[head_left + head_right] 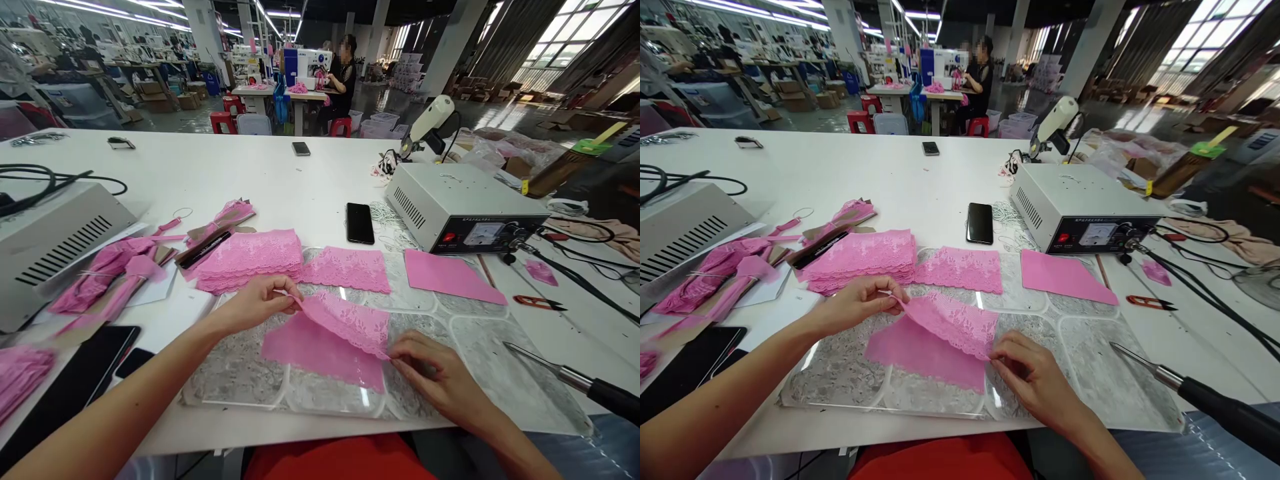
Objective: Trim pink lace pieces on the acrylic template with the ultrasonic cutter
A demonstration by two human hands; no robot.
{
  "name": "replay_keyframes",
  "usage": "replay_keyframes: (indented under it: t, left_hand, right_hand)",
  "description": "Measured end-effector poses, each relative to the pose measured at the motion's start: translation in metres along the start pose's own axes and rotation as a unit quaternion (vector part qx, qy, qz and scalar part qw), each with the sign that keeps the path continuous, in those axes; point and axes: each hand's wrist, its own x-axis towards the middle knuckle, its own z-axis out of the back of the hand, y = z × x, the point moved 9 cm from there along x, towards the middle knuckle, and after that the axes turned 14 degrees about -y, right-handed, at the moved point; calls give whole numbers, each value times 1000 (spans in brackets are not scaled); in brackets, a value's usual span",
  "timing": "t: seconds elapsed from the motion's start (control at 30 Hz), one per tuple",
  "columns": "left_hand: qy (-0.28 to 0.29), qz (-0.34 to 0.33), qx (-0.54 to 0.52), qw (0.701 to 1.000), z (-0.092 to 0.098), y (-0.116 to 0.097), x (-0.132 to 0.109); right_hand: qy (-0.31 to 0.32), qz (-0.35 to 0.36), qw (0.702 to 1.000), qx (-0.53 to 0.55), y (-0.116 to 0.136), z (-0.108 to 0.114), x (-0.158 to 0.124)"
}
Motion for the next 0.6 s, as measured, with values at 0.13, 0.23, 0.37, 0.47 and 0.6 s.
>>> replay_keyframes:
  t: [0.13,0.23,0.37,0.47,0.6]
  left_hand:
    - [15,-30,77,996,0,8,-17]
    - [11,-77,135,988,0,11,-30]
    - [8,-134,196,971,-4,10,-50]
    - [5,-148,229,962,-7,11,-61]
    - [9,-155,260,953,-7,11,-70]
  right_hand:
    - [25,23,999,-10,5,-6,-6]
    - [38,60,997,-24,11,-13,-13]
    - [37,108,992,-55,18,-19,-23]
    - [46,128,989,-62,20,-23,-28]
    - [39,149,986,-62,22,-22,-30]
